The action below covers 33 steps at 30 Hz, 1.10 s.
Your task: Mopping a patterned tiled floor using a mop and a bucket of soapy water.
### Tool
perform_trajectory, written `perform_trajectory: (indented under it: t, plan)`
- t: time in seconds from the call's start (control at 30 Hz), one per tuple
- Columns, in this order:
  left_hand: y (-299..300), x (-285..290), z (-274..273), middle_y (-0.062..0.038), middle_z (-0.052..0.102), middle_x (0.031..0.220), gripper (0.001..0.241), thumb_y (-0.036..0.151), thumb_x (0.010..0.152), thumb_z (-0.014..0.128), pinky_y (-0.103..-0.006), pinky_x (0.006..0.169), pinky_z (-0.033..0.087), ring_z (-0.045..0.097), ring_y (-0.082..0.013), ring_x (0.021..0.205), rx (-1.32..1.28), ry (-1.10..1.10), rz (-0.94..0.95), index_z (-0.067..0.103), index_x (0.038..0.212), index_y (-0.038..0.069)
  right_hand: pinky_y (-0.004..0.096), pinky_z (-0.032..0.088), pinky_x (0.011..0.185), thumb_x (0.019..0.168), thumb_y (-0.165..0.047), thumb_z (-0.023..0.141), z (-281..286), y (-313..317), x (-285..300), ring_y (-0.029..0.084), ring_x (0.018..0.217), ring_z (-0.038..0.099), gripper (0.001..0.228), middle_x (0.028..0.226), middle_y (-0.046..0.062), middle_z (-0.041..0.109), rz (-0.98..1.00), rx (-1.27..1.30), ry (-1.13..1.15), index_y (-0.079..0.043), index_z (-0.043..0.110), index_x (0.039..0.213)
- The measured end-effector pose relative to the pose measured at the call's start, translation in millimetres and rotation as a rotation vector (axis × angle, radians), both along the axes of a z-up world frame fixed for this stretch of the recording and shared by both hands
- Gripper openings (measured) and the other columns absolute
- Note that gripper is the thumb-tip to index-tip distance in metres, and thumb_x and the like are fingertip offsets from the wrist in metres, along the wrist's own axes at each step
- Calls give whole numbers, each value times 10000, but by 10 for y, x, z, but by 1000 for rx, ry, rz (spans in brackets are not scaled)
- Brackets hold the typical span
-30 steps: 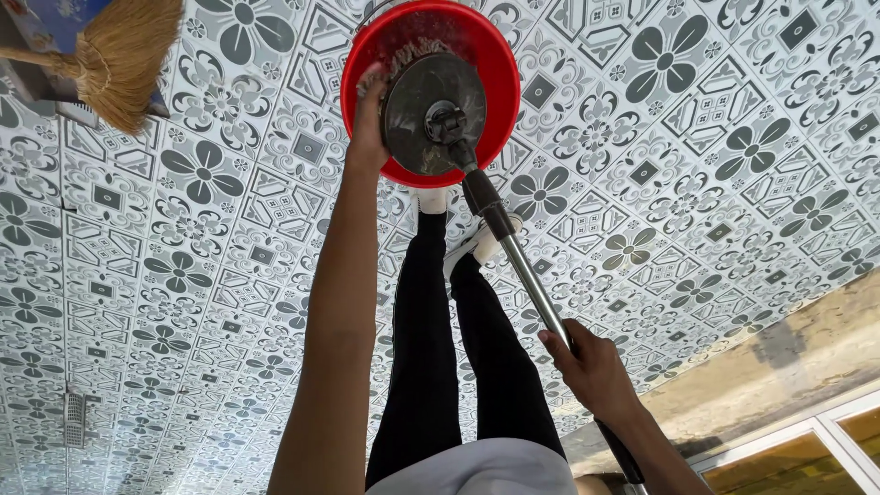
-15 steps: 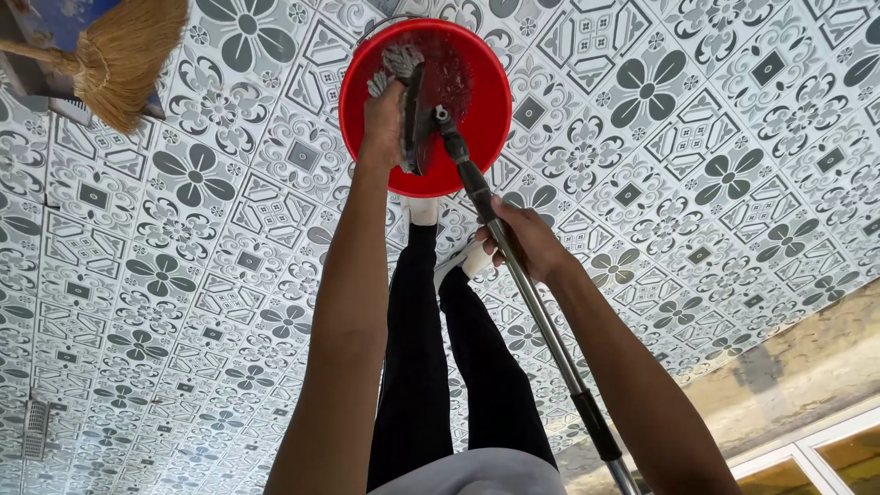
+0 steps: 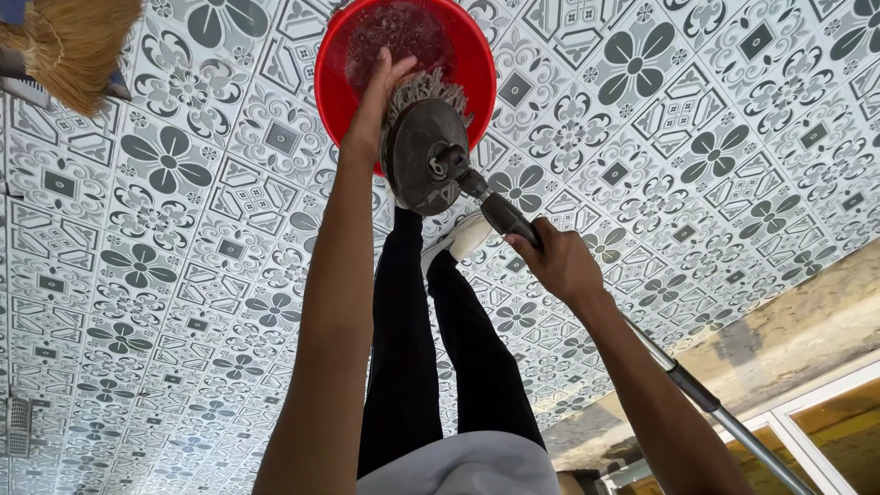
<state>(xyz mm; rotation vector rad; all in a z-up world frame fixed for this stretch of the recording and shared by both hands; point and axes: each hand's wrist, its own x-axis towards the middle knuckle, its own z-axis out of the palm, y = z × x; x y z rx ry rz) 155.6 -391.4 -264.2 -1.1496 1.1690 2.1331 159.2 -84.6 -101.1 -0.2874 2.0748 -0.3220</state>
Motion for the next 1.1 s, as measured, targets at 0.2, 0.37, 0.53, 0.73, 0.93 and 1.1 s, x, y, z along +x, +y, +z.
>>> perform_trajectory:
  t: [0.2, 0.37, 0.53, 0.73, 0.93, 1.1]
  plan:
    - [-27, -15, -694, -52, 721, 755, 289, 299, 870, 677, -281, 575, 524, 640, -138, 587, -284, -186, -130, 776, 870, 27, 388, 409, 403, 1011, -482, 613, 139, -251, -149, 223, 365, 515, 449, 524, 78, 604, -84, 84, 65, -44, 678, 933]
    - [24, -163, -433, -36, 656, 668, 195, 188, 866, 653, -299, 515, 441, 536, -126, 522, -278, -300, 70, 740, 789, 32, 373, 379, 399, 1003, -478, 634, 47, -282, -102, 203, 377, 484, 468, 513, 71, 575, -159, 7, 109, -20, 671, 913]
    - [-86, -127, -39, -144, 744, 1162, 425, 342, 939, 548, -400, 944, 561, 710, -244, 1033, -84, -49, 122, 704, 1182, 30, 363, 345, 402, 1000, -491, 635, 39, -223, -89, 175, 389, 406, 482, 499, 46, 508, -212, -14, 110, -22, 652, 893]
    - [-345, -311, 165, -112, -55, 1722, 1377, 931, 476, 186, -745, 1146, 199, -31, -425, 1544, 34, -102, -248, 3, 1625, 195, 314, 337, 362, 903, -392, 765, -93, 80, -131, 147, 361, 493, 374, 536, 41, 654, -138, -101, 127, -46, 754, 1047]
    - [-40, -260, -263, -14, 677, 694, 438, 479, 846, 719, -256, 527, 474, 569, -91, 534, -93, -170, -77, 756, 884, 44, 344, 343, 378, 933, -546, 691, 29, -119, -328, 172, 403, 528, 404, 557, 11, 658, 72, 70, 260, -162, 769, 1032]
    - [190, -76, -214, -138, 761, 1072, 475, 309, 895, 568, -327, 751, 527, 675, -212, 878, -290, -433, 258, 733, 1204, -12, 340, 338, 421, 981, -462, 697, -20, -389, -385, 162, 411, 439, 423, 542, 45, 563, -240, 39, 96, -43, 755, 992]
